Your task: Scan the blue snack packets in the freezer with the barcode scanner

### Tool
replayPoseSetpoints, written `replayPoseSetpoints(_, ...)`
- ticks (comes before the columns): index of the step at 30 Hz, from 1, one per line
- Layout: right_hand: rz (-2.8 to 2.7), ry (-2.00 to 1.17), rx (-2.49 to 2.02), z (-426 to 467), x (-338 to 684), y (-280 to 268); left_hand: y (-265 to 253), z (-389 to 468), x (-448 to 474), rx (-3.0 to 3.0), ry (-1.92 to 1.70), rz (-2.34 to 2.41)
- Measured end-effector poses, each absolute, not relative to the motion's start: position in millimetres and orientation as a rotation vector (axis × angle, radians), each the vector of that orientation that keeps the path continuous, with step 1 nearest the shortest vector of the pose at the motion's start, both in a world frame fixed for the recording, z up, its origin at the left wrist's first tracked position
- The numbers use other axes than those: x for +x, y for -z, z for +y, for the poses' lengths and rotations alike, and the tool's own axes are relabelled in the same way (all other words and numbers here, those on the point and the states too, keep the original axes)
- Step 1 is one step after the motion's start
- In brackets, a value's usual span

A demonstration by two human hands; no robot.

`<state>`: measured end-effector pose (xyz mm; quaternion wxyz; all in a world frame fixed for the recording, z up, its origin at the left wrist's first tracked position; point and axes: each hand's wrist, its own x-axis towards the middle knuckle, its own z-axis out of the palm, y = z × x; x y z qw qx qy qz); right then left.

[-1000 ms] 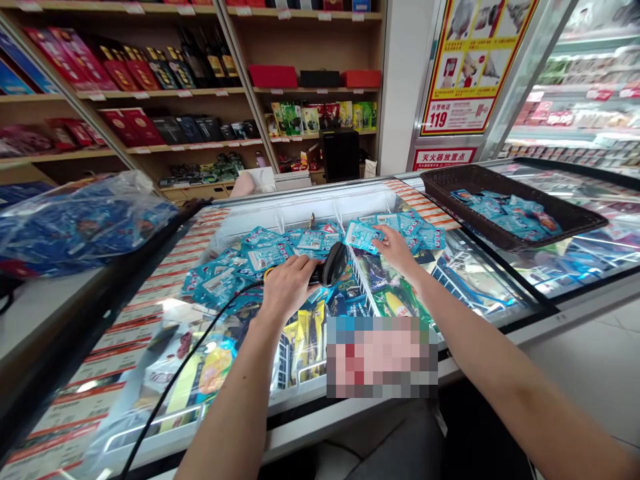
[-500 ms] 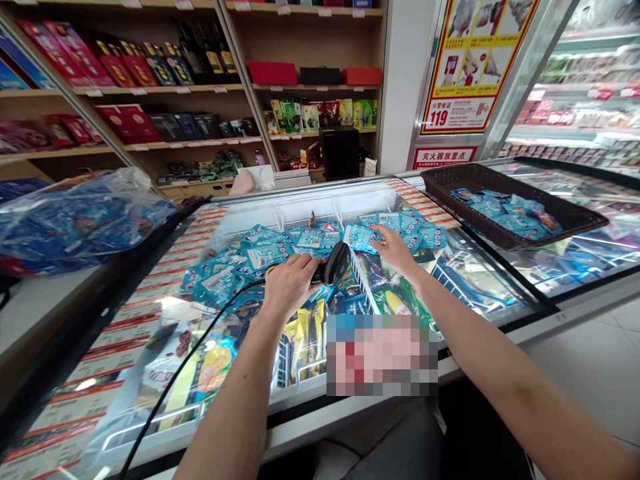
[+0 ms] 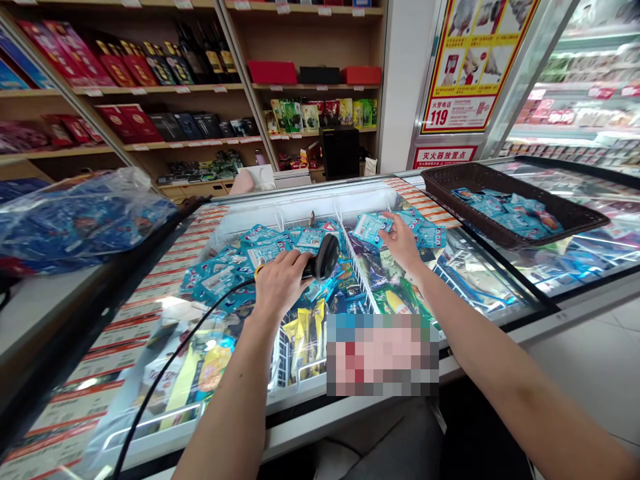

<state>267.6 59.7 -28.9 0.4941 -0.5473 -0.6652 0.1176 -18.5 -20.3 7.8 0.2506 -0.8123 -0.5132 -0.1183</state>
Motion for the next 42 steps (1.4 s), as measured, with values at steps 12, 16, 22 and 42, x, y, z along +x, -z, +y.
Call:
replayPoseSetpoints(12, -1.624, 0.366, -1.602, 51, 281, 24, -13, -20, -48, -1.839, 0.561, -1.725)
replayPoseSetpoints(16, -1.927, 0.415, -1.475, 45, 271, 24, -11, -18, -54, -1.790, 0.583, -1.792)
replayPoseSetpoints(22, -2.003, 0.426, -1.509, 49, 267, 32, -10, -17, -57, -1.815, 0.564, -1.820)
replayPoseSetpoints(42, -2.671, 0.509, -1.132, 56, 186, 19, -13, -20, -60, -1.839, 0.574, -1.842)
